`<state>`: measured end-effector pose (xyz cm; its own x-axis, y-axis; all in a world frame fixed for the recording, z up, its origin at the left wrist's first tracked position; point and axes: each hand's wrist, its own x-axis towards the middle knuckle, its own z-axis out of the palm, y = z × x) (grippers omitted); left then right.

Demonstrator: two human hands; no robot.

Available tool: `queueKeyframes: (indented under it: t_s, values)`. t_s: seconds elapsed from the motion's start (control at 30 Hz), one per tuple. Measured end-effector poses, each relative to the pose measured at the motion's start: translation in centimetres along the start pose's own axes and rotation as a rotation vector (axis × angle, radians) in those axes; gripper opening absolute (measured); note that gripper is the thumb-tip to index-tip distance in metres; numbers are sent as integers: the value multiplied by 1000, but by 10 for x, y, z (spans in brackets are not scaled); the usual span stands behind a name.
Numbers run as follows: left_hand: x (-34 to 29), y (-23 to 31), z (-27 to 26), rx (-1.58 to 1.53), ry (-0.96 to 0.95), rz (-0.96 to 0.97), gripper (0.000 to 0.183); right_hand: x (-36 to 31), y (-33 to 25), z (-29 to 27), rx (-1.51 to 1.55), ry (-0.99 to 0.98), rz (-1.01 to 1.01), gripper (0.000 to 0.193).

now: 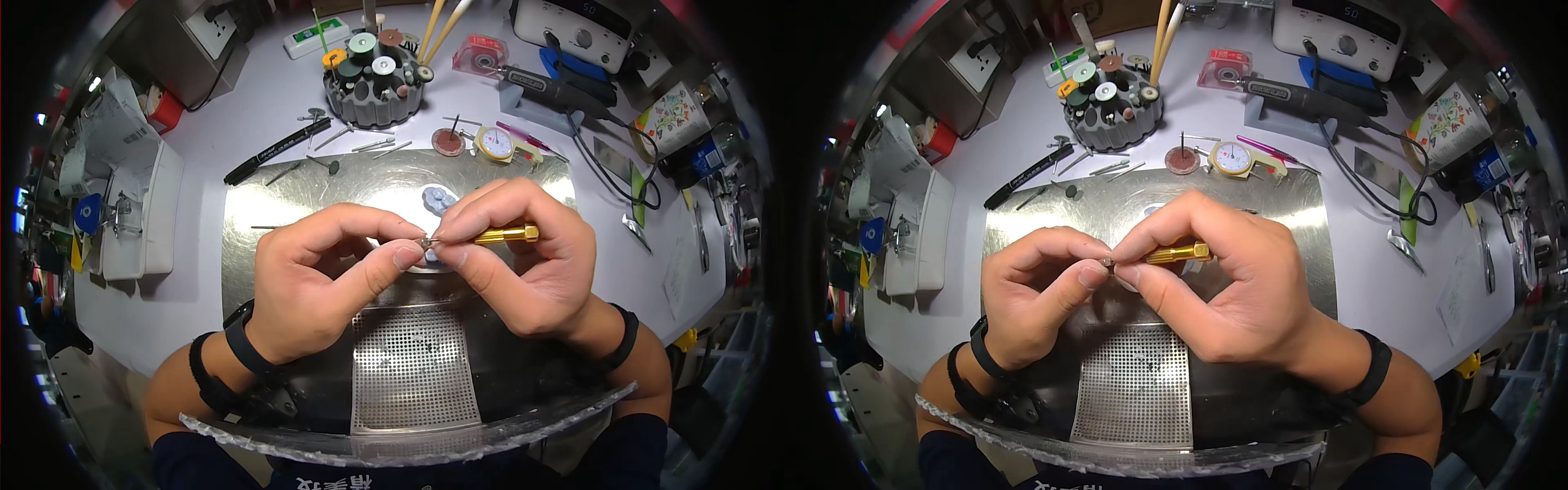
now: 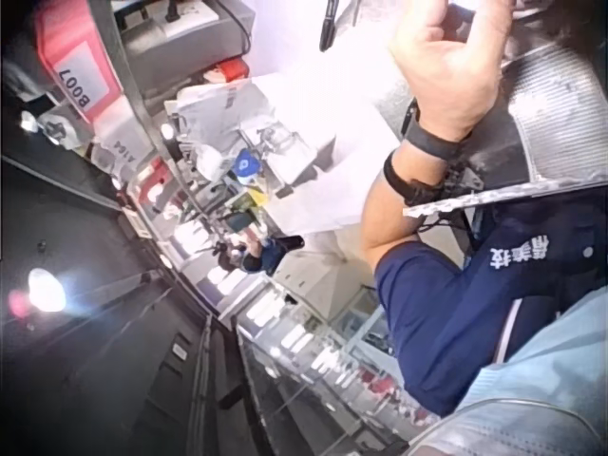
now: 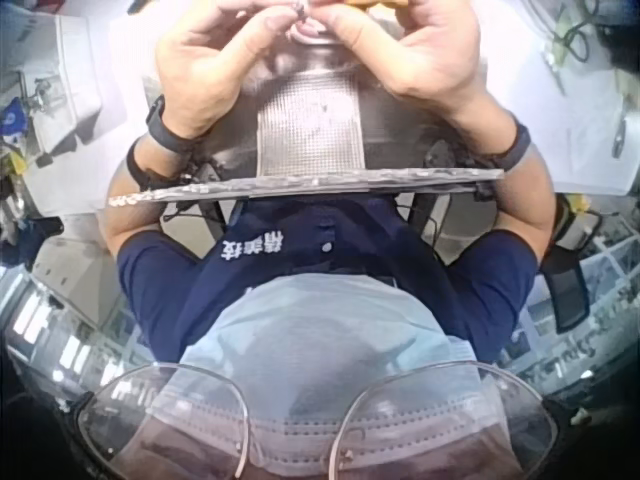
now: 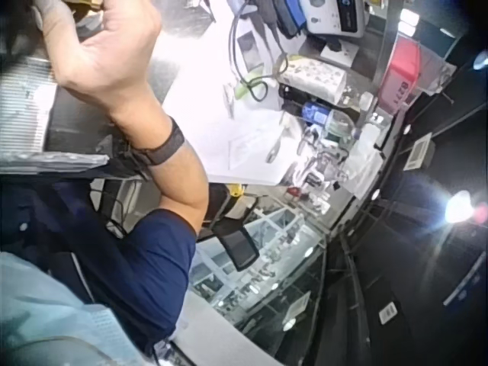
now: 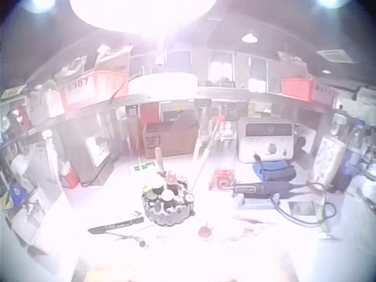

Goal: The recorder uses a small screwdriver and a rotary tool to adjust a dental mold.

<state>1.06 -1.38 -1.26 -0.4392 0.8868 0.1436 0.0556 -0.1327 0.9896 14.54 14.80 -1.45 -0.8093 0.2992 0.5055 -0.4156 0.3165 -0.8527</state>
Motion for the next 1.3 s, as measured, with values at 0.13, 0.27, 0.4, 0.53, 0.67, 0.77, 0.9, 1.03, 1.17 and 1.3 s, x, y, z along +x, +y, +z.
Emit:
queueKeyframes:
  t_s: [0.13,0.27,0.4,0.53,0.67,0.77,0.9,1.03,1.17,1.3]
  values:
    - [1,0,0,-61,-14,3,18,0,-8,2,-85,30,41,11]
    - [-2,1,-1,-66,15,-71,18,0,-10,1,-43,50,93,11]
    - [0,1,5,-66,63,-30,15,-1,-13,-4,-75,-20,142,11]
    - [0,0,4,-83,49,1,12,0,-14,-2,-46,-55,104,11]
    - [0,2,3,-136,74,-41,13,0,-9,-3,-192,-36,-3,11]
    - [6,0,-2,-209,126,-112,18,4,-10,-15,-330,109,-63,8]
    - [8,-1,-3,-299,155,-128,21,13,5,-41,-587,107,-59,9]
    - [8,-4,-5,-302,166,-143,22,14,21,-45,-952,6,-121,12]
    - [7,-4,-3,-234,131,-153,20,20,7,-29,-737,78,-297,16]
    - [-1,4,4,-28,87,-95,16,10,-8,-10,-565,28,-332,20]
